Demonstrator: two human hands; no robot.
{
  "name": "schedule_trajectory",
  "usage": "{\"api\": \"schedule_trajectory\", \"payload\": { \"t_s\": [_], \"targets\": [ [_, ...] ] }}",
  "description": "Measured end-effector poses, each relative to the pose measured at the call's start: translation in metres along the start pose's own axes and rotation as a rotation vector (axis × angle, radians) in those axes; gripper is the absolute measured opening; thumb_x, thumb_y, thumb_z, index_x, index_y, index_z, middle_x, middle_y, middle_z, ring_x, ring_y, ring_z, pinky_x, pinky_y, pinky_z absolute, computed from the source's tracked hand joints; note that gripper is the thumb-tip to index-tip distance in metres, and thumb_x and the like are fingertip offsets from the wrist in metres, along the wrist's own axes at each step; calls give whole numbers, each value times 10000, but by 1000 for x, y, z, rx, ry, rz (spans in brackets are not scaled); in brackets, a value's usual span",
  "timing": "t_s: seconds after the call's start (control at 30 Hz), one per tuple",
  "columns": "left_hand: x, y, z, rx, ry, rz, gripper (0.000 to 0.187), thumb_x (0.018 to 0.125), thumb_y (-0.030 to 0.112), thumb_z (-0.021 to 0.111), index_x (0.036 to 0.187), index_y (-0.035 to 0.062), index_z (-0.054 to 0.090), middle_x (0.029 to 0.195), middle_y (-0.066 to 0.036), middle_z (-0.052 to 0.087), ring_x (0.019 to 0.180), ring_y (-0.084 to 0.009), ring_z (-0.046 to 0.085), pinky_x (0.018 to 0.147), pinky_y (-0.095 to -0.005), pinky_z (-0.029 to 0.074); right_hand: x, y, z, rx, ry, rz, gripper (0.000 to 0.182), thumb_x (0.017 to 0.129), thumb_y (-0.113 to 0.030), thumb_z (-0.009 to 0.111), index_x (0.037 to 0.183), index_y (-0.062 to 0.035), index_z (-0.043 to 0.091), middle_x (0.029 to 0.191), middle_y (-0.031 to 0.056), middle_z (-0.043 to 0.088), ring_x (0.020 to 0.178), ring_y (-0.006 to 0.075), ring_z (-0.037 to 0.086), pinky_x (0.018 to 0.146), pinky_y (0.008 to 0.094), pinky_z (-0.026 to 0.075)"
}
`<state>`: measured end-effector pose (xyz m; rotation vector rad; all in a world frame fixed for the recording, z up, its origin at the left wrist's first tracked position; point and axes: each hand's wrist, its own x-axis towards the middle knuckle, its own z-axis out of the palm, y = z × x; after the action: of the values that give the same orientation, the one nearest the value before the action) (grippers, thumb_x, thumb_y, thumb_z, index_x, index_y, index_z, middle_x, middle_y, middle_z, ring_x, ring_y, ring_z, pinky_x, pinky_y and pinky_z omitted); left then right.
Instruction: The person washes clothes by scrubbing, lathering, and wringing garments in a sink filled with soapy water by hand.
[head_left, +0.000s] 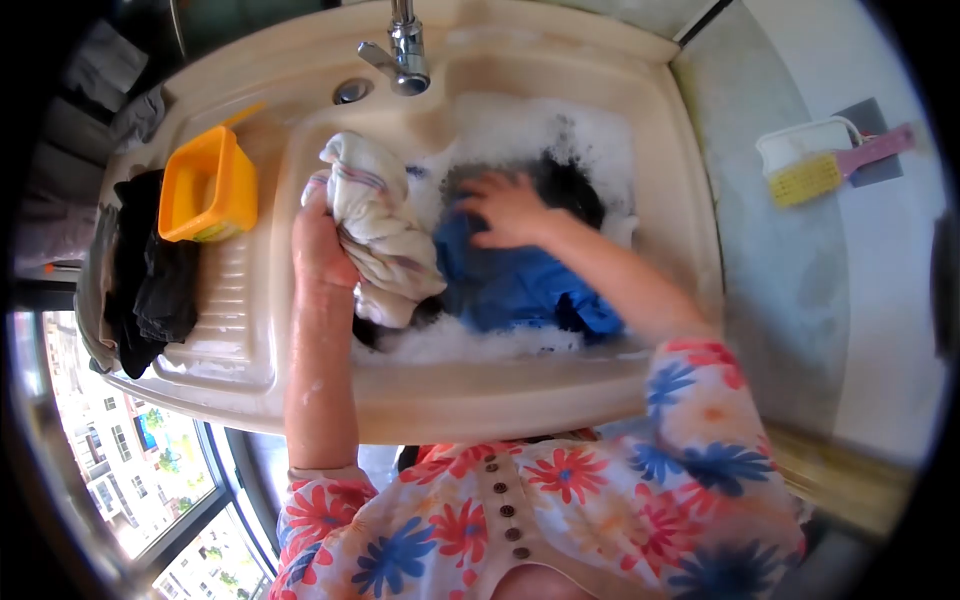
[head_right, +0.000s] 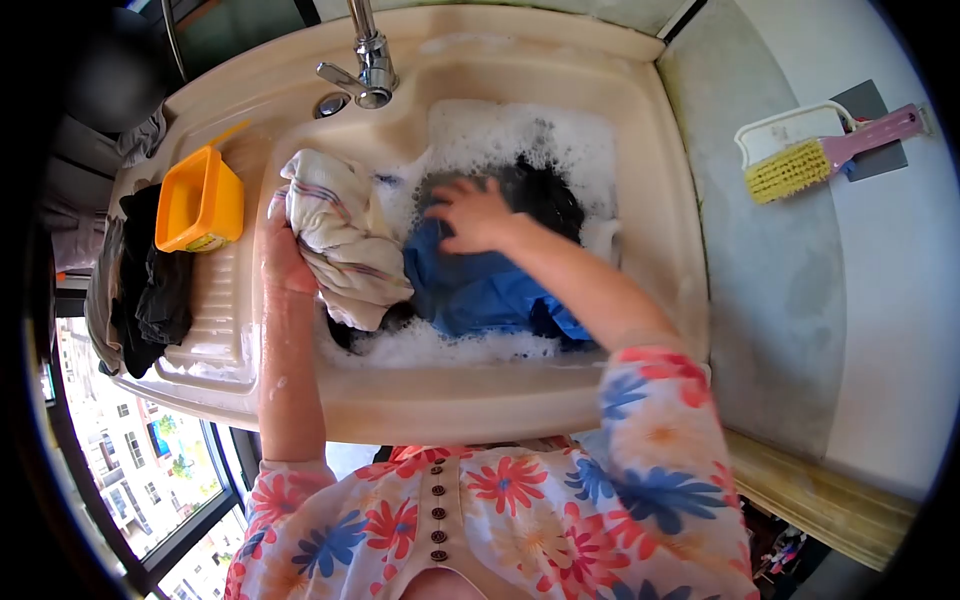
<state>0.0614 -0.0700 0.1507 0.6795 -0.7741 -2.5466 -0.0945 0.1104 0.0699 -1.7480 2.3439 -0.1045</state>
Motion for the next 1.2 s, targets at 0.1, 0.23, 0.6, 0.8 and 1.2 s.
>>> {"api": "schedule_trajectory", "payload": {
  "t_s": [0.1,0.23,0.6,0.8,1.2],
  "targets": [
    [5,-5,-7,-7,6,-15,305,864,200,354,1046,10,507,1003,-139,575,907,-264,572,798,-392,473,0,-14,40,5,-358,110,433,672,-290,629,1085,-172,573,1182,82,499,1102,268,447,917,538,299],
    [7,-9,-8,-8,51,-21,284,865,176,348,1026,8,510,992,-138,576,892,-267,573,794,-395,473,-32,6,54,-3,-669,119,381,674,-287,622,1027,-142,608,1084,77,576,978,286,543,867,423,399],
    [3,-14,-3,39,75,-58,277,848,140,353,1037,2,499,989,-148,571,889,-270,573,791,-398,477,28,137,50,144,-282,567,397,752,-340,525,945,-8,624,1025,203,575,961,352,545,834,397,433],
    [5,-19,-9,-4,77,-94,257,842,137,371,999,-1,521,964,-142,578,870,-264,580,768,-390,487,-12,109,90,64,-178,492,376,745,-265,535,993,10,601,1032,230,566,964,355,546,840,394,427],
    [12,-26,-16,-15,58,-144,198,835,106,386,956,16,514,932,-136,575,833,-261,585,727,-394,503,-59,44,148,496,-87,520,375,706,-249,588,990,-3,604,1026,229,570,949,348,551,814,392,435]
  ]
}}
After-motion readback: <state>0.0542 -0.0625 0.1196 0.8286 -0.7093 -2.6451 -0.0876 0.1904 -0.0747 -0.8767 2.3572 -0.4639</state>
